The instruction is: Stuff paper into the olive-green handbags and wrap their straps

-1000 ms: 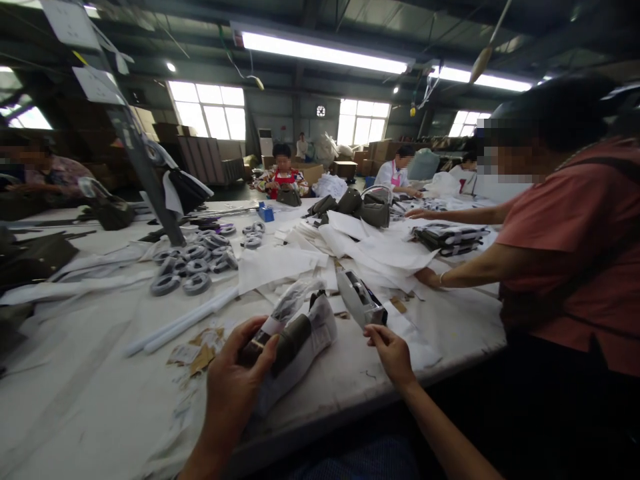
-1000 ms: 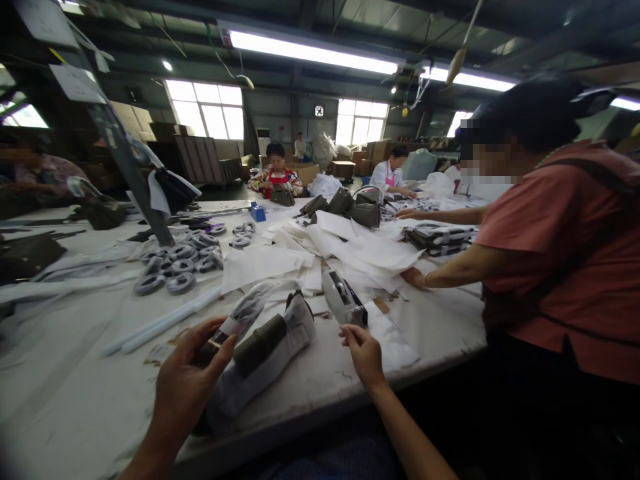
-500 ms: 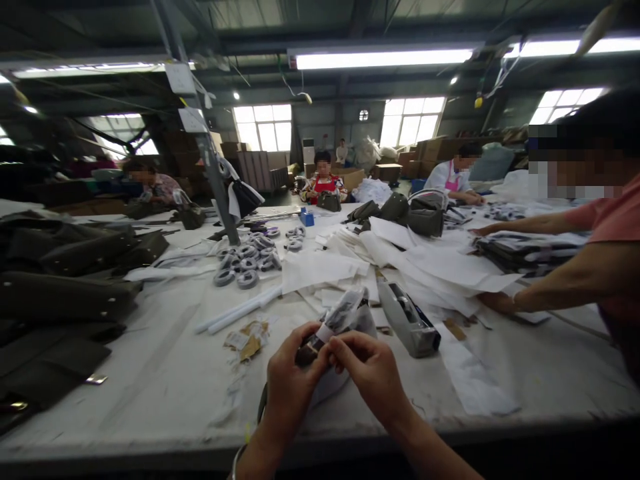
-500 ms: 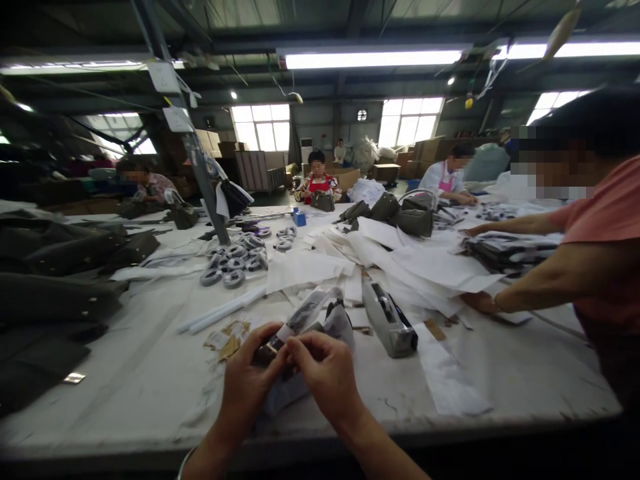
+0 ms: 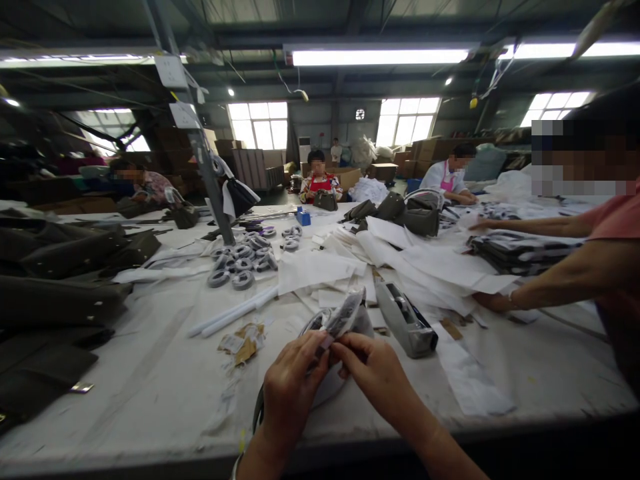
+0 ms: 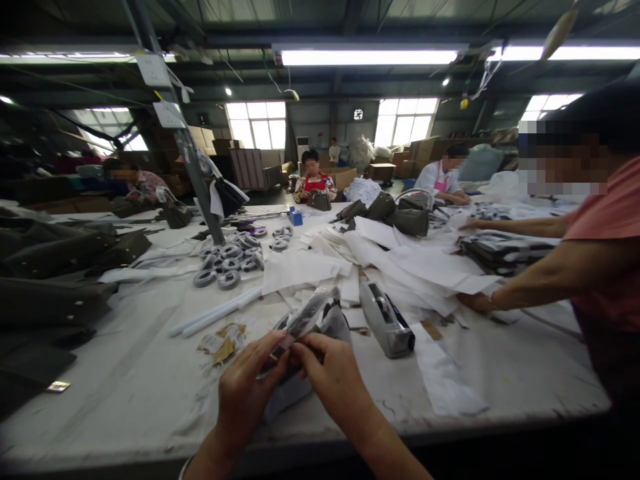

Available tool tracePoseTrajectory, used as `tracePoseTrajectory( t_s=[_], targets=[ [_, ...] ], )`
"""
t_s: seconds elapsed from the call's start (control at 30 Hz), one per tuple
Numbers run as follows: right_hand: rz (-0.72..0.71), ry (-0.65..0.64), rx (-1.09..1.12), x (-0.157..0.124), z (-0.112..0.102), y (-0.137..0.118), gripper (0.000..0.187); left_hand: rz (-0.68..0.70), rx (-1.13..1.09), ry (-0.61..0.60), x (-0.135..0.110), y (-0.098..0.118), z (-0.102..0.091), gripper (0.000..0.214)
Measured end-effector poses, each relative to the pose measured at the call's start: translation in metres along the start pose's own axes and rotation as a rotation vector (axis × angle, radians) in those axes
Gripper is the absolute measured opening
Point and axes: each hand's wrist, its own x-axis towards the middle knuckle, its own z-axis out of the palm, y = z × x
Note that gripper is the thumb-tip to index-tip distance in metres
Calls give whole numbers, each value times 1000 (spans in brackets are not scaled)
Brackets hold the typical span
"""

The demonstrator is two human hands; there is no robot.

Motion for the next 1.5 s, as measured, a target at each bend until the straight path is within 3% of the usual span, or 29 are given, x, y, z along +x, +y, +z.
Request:
tracePoseTrajectory(
  t_s=[0.17, 0.3, 0.4, 0.5, 0.9, 1.33, 1.5],
  targets=[
    [-30, -38, 21, -5, -5, 7, 20, -61, -14, -17, 0, 1, 1, 32],
    [65, -97, 275, -2, -5, 15, 22, -83, -30, -30, -1, 2, 1, 31],
    [164, -108, 487, 1, -5, 14, 38, -96, -42, -27, -1, 5, -1, 30],
    [182, -130, 562, 2, -6, 10, 36, -143, -57, -23, -2, 8, -4, 30],
    [-29, 44, 387, -2, 7, 21, 28, -258, -63, -1, 4, 13, -10, 27],
    [-122, 201, 402, 3, 29, 18, 17, -303, -60, -1, 3, 17, -10, 29],
    [-165, 269, 269, 5, 35, 14, 17, -296, -42, 29, 6, 18, -12, 27]
  ],
)
